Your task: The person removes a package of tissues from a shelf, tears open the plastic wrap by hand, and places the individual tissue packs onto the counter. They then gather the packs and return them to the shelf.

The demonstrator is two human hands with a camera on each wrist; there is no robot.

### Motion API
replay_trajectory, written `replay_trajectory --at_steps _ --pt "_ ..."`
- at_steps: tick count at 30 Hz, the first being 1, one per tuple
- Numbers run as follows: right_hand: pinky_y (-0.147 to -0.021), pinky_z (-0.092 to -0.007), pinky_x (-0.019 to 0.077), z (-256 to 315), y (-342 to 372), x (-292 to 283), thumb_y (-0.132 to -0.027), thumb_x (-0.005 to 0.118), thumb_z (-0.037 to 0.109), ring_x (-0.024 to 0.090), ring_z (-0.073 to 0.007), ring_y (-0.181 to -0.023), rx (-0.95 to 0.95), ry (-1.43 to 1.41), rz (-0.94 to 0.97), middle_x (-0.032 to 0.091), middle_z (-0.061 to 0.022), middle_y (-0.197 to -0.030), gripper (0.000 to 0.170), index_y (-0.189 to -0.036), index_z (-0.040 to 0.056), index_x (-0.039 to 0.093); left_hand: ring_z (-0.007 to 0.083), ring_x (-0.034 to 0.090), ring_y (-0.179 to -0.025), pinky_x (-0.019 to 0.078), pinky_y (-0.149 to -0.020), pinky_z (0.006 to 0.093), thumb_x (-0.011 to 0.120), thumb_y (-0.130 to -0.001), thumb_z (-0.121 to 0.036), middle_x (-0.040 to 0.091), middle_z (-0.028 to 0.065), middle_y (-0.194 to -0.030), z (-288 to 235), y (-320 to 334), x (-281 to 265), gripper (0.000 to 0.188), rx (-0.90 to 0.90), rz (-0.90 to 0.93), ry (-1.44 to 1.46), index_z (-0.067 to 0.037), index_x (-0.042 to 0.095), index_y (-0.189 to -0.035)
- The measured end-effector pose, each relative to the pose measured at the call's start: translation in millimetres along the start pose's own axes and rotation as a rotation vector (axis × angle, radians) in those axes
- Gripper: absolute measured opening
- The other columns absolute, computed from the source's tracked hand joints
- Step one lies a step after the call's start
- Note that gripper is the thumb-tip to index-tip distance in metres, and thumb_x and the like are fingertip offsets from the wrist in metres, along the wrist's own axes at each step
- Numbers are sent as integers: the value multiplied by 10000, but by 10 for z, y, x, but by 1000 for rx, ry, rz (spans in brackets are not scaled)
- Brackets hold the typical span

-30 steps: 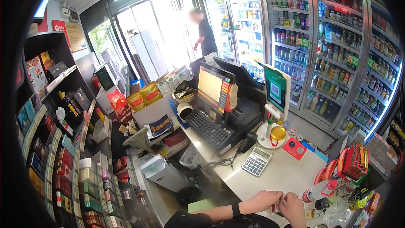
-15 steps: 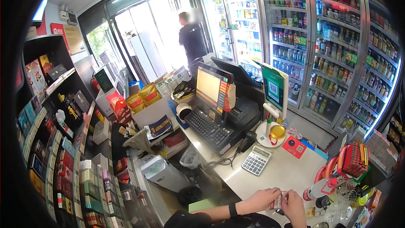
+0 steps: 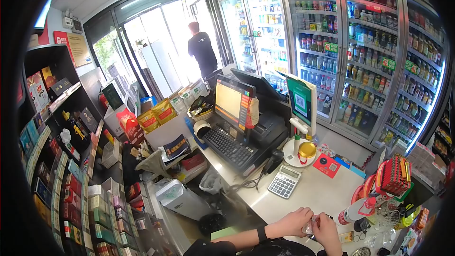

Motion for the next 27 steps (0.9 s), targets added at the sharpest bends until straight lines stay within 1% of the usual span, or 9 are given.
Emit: replay_trajectory --at_steps 4,5,13,17,18,19,22,24,27 --pt "-707 -487 540 -143 5 57 -898 677 128 669 -407 -783 -37 9 63 656 -203 -862 199 -1031 -1 605 396 568 -1079 525 -908 470 842 -687 -216 533 174 -1143 82 -73 4 641 12 57 -10 9 512 -1189" --pt "-763 -531 528 -74 -18 90 -1041 584 353 676 -459 -888 -64 -25 1 673 -258 -918 302 -1056 51 573 397 566 -1084 520 -915 471 840 -683 -220 534 175 -1147 74 -69 7 639 0 106 16 10 518 -1185" --pt "-787 -529 523 -161 92 57 -1070 527 305 657 -479 -949 -40 -98 -11 668 -267 -1012 287 -1118 29 590 410 563 -1093 499 -956 466 842 -669 -218 541 183 -1165 141 -105 80 663 81 64 121 5 520 -1203" --pt "-930 -493 504 -227 127 21 -1071 521 305 629 -448 -1109 -1 -46 66 667 -269 -1123 334 -1316 87 585 393 559 -1146 478 -1007 461 829 -725 -229 556 181 -1199 22 -85 -46 647 106 22 180 1 522 -1247" --pt "-745 -482 547 -120 125 -66 -916 659 139 666 -406 -851 -104 -1 -48 649 -200 -936 276 -1171 34 641 389 559 -1157 474 -1016 462 825 -741 -232 561 180 -1206 -7 -78 -69 641 111 15 182 -2 523 -1258" --pt "-768 -506 557 -265 150 24 -921 678 167 657 -419 -891 -132 14 -53 631 -191 -995 350 -1263 100 646 398 565 -1140 473 -995 466 811 -767 -217 570 183 -1174 37 -86 -68 574 130 1 182 -10 533 -1224" --pt "-834 -503 544 -162 154 -38 -971 608 156 646 -411 -972 -91 63 30 658 -192 -1074 310 -1269 76 633 422 580 -1099 479 -947 477 786 -779 -174 601 198 -1099 38 -104 -81 469 168 16 232 -29 573 -1172" --pt "-818 -519 536 -209 181 -8 -974 600 169 648 -421 -954 -49 94 77 647 -193 -1062 316 -1277 78 609 413 608 -1068 505 -947 461 810 -708 -119 613 200 -1137 76 -114 -62 517 31 118 205 -22 595 -1168" --pt "-772 -513 548 -110 127 -108 -956 636 154 661 -421 -903 -53 -69 61 637 -183 -1025 309 -1253 82 587 392 611 -1033 513 -933 441 881 -643 -139 609 170 -1112 36 -158 -142 607 95 65 196 -14 586 -1158"
Point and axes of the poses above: each hand's wrist, its own y-axis away from the middle knuckle, its own x-axis out of the palm, z = x × y, the point moved 2 cm from there along -y, towards the middle knuckle
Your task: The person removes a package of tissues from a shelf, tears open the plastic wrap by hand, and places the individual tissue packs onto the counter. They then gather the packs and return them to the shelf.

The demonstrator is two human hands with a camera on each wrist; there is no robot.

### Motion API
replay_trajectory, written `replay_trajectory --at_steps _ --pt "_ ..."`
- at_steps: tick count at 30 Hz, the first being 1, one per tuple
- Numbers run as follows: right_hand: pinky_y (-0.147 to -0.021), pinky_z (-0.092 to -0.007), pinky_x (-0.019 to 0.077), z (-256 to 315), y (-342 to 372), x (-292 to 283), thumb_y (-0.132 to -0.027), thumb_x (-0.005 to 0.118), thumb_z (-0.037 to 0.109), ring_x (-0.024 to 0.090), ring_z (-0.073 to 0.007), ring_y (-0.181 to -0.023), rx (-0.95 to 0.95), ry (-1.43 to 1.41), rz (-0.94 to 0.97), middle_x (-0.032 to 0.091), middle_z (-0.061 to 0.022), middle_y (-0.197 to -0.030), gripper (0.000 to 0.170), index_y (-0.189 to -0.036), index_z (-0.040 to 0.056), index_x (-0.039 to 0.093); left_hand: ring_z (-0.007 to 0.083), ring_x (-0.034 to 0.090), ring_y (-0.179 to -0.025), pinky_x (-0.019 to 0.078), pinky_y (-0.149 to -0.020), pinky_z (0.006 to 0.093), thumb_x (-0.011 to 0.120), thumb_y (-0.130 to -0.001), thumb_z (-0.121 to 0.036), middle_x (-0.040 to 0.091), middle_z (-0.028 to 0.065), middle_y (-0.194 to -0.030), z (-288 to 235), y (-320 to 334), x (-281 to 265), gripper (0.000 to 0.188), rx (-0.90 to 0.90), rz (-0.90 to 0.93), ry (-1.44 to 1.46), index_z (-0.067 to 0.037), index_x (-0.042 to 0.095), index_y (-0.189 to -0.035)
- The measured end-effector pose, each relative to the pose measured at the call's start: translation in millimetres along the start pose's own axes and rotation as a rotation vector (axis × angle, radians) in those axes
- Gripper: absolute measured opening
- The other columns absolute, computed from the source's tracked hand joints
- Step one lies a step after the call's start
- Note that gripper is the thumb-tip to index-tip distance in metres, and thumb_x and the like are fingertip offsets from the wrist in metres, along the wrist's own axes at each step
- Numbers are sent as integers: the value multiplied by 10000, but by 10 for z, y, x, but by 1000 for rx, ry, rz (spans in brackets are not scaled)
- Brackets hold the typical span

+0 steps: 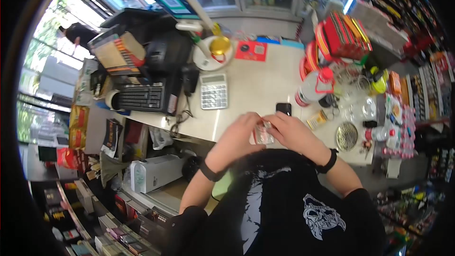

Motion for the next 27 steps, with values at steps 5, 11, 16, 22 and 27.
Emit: replay_trajectory --at_steps 5,11,16,22,27 --pt "-734 -472 549 -13 -9 -9 -950 654 128 675 -378 -867 -2 41 26 641 -139 -1006 284 -1225 91 597 365 594 -1046 508 -914 434 901 -622 -146 583 154 -1084 -39 -103 -28 634 -47 117 -81 0 558 -1136" --pt "-759 -480 552 -36 -72 -36 -927 672 137 679 -378 -899 23 98 96 655 -122 -1010 277 -1181 81 578 350 602 -1019 511 -898 426 913 -607 -173 584 148 -1067 -13 -171 -12 659 -36 146 -107 10 557 -1131" --pt "-777 -473 552 -28 -127 -74 -924 675 135 676 -376 -901 24 88 111 657 -116 -1033 255 -1159 80 594 359 597 -1007 507 -892 429 913 -602 -183 575 156 -1052 -40 -195 -56 662 -64 177 -112 17 555 -1121" --pt "-814 -488 544 39 -127 -83 -930 631 92 654 -407 -943 9 -87 116 621 -154 -1034 244 -1169 73 586 341 595 -994 515 -869 417 913 -584 -161 577 144 -1066 65 -116 -64 649 -68 155 -78 11 554 -1096" --pt "-780 -437 538 117 -156 -40 -920 643 47 652 -362 -905 -13 -190 88 591 -145 -1064 262 -1177 51 589 327 589 -1003 522 -872 410 899 -576 -131 583 130 -1092 20 -64 -135 576 -11 70 -70 3 576 -1033"
Point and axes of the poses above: each hand's wrist, its own y-axis away from the middle knuckle, its own x-axis out of the palm, z = x × y, the point moved 2 cm from there along -y, towards the middle knuckle
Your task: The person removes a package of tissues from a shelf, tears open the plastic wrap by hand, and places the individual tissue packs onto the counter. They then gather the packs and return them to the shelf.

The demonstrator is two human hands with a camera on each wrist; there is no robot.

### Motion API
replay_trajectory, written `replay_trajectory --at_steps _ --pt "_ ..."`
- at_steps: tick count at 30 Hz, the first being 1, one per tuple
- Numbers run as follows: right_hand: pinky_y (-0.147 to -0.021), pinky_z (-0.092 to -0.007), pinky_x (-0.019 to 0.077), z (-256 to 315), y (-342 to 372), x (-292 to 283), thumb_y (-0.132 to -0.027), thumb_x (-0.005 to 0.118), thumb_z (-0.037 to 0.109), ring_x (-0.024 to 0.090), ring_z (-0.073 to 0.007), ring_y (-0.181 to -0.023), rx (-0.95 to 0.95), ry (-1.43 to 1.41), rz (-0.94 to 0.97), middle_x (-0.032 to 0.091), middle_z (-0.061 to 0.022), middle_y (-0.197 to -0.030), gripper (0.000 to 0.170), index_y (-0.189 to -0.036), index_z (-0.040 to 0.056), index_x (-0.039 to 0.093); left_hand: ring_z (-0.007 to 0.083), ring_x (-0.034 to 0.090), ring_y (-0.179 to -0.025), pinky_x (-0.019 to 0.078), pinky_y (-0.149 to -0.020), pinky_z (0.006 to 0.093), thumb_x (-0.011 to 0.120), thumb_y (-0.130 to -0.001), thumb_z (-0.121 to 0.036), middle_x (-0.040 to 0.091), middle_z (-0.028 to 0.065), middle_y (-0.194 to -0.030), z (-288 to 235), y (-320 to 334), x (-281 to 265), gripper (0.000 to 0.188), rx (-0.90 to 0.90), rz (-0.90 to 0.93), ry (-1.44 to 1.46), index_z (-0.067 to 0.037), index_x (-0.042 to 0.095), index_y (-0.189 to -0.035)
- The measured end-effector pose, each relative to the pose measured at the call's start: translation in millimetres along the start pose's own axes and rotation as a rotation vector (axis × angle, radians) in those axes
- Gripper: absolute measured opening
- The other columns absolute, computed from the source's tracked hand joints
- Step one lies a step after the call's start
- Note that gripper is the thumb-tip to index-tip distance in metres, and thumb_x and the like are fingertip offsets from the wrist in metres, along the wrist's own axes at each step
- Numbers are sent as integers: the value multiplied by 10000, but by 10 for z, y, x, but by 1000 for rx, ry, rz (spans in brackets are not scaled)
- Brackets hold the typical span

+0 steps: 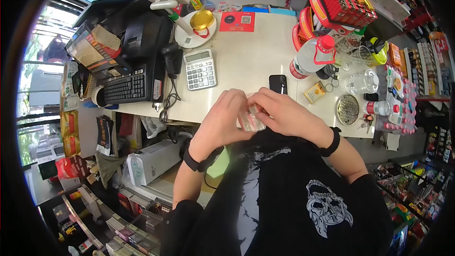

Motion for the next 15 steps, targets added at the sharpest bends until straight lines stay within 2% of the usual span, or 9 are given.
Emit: replay_trajectory --at_steps 4,7,10,13,15 --pt "-751 -413 535 -23 -40 79 -908 655 25 655 -339 -875 -75 -25 -26 582 -137 -1049 280 -1180 39 592 331 592 -1024 522 -892 406 900 -573 -128 589 121 -1124 8 40 -39 526 21 0 -46 -5 590 -981" --pt "-767 -413 535 -48 -51 141 -902 656 21 655 -337 -880 -61 -1 -4 581 -135 -1058 288 -1183 37 595 337 597 -1056 520 -911 408 906 -591 -133 595 123 -1175 40 86 -44 560 13 14 -53 -7 590 -1036" --pt "-776 -416 537 -51 -75 163 -898 660 22 655 -333 -883 -78 20 -41 578 -133 -1068 317 -1209 39 604 344 600 -1102 521 -949 411 908 -612 -133 599 131 -1233 67 149 -49 629 -73 15 2 -14 572 -1130" --pt "-822 -463 552 3 -85 145 -885 645 26 642 -384 -959 -44 31 -11 564 -153 -1080 280 -1160 29 589 345 601 -1137 528 -968 408 913 -627 -132 601 133 -1281 62 214 -69 708 -48 2 -41 -23 542 -1220" --pt "-819 -455 554 -12 -75 177 -882 650 28 644 -374 -944 -76 66 -15 561 -149 -1071 272 -1149 28 596 373 584 -1172 512 -981 428 876 -660 -112 605 152 -1258 73 250 -63 679 -101 -2 44 -24 546 -1247"
Point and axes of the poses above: each hand's wrist, its own y-axis away from the middle knuckle, its own x-axis out of the palm, z = x × y, the point moved 2 cm from there along -y, towards the middle knuckle
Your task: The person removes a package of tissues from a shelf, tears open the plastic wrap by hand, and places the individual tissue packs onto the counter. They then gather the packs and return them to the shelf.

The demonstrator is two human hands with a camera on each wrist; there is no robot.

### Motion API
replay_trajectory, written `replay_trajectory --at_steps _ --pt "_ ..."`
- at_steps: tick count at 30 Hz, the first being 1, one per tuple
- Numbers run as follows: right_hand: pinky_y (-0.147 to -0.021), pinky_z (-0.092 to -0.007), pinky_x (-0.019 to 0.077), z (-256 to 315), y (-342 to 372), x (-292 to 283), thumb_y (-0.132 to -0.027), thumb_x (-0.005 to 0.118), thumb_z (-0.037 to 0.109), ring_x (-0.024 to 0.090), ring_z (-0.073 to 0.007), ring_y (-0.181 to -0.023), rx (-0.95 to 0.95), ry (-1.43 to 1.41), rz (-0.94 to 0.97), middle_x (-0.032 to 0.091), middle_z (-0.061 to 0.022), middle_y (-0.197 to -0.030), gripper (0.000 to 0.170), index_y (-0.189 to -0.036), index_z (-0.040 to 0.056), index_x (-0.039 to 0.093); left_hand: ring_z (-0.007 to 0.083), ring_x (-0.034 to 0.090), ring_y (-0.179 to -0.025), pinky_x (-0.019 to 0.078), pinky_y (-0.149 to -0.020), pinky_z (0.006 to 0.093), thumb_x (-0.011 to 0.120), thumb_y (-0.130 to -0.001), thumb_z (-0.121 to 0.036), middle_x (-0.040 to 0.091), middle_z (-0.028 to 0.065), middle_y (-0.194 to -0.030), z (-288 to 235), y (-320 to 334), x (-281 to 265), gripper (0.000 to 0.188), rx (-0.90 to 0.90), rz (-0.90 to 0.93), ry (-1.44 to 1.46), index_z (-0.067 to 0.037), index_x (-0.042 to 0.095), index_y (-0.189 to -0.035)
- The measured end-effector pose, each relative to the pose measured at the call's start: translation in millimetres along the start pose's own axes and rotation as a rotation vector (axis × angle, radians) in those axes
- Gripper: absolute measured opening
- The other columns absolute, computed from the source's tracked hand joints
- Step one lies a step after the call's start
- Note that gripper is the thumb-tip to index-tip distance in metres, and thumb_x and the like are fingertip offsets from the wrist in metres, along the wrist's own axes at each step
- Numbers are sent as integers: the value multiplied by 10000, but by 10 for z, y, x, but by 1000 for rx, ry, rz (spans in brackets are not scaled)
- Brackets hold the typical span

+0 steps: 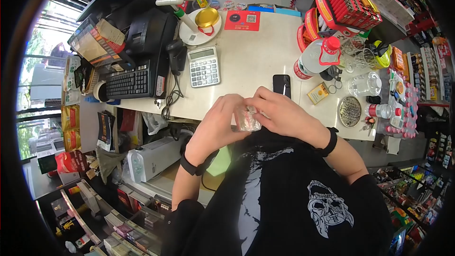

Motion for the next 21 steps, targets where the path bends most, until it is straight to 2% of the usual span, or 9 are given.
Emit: replay_trajectory --at_steps 4,7,10,13,21 --pt "-809 -441 559 36 3 14 -877 661 35 647 -354 -916 -17 62 -27 554 -139 -1047 272 -1142 29 601 387 575 -1214 502 -1008 440 874 -675 -113 603 166 -1293 29 26 17 713 -29 0 8 -28 536 -1297" --pt "-803 -438 560 30 15 22 -871 660 32 646 -351 -911 -11 93 -20 550 -137 -1036 279 -1144 28 600 350 601 -1174 534 -980 408 925 -646 -137 607 148 -1323 44 40 35 739 7 -23 -47 -22 539 -1265" --pt "-797 -438 558 37 38 -6 -870 654 20 647 -347 -912 -10 106 -46 551 -142 -1030 271 -1135 25 596 388 572 -1219 499 -1020 446 883 -671 -115 600 171 -1304 -17 26 25 733 43 -16 -52 -21 532 -1308" --pt "-802 -445 556 36 48 -2 -884 636 9 645 -357 -927 -38 80 -44 557 -149 -1031 249 -1128 14 588 388 569 -1222 501 -1017 445 886 -665 -117 595 173 -1305 -27 1 47 734 58 -30 -59 -19 537 -1304" --pt "-825 -446 550 20 83 52 -881 633 7 638 -373 -954 -8 37 -43 569 -152 -1049 255 -1131 4 585 381 577 -1177 508 -978 442 894 -636 -103 596 154 -1245 -41 -44 26 638 8 46 39 -14 579 -1184"
Point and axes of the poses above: each hand's wrist, its own y-axis away from the middle knuckle, its own x-axis out of the palm, z = x × y, the point moved 2 cm from there along -y, towards the middle knuckle
